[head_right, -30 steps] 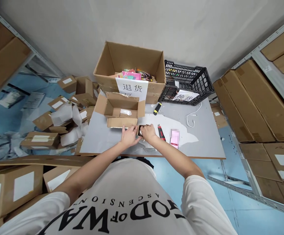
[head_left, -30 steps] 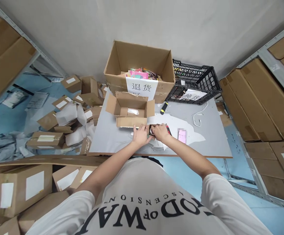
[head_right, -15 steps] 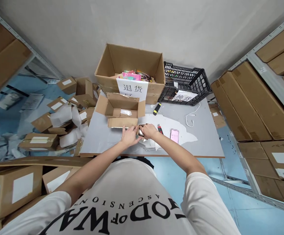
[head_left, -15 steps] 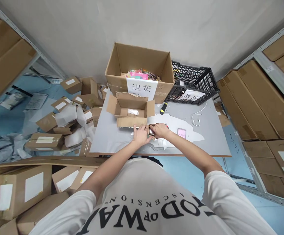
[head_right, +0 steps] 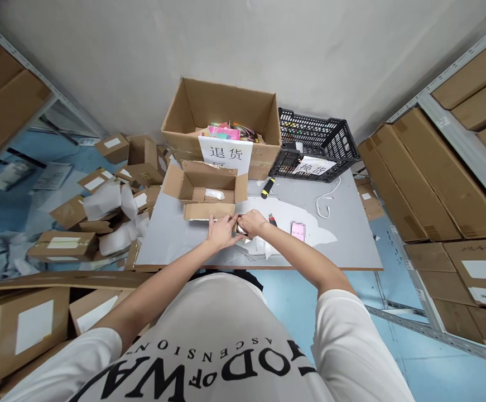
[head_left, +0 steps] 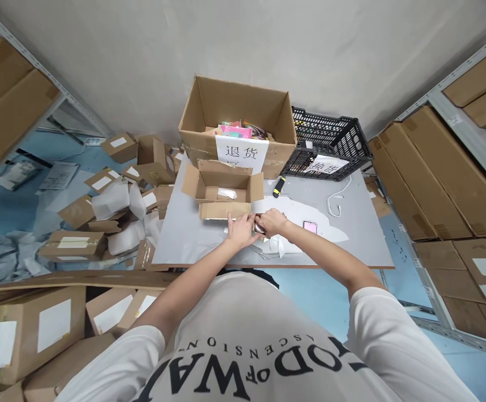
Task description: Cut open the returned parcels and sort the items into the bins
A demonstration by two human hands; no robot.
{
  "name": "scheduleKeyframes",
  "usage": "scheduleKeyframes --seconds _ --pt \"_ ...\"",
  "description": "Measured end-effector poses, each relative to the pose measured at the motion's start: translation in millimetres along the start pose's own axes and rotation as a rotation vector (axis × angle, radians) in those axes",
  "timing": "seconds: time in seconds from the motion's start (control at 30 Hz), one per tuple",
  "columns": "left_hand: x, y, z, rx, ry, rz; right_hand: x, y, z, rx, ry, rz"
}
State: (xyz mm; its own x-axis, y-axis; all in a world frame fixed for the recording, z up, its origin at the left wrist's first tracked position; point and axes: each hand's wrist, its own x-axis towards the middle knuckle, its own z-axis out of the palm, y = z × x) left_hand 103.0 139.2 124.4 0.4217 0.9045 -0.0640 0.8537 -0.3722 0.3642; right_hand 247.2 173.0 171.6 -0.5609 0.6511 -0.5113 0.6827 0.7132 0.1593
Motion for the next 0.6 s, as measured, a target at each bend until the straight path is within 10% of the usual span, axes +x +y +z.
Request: scheduleKeyframes --seconds 0.6 --pt "7 -5 -8.0 -0.167 0.052 0.002 -95 65 -128 0.098 0.105 0.139"
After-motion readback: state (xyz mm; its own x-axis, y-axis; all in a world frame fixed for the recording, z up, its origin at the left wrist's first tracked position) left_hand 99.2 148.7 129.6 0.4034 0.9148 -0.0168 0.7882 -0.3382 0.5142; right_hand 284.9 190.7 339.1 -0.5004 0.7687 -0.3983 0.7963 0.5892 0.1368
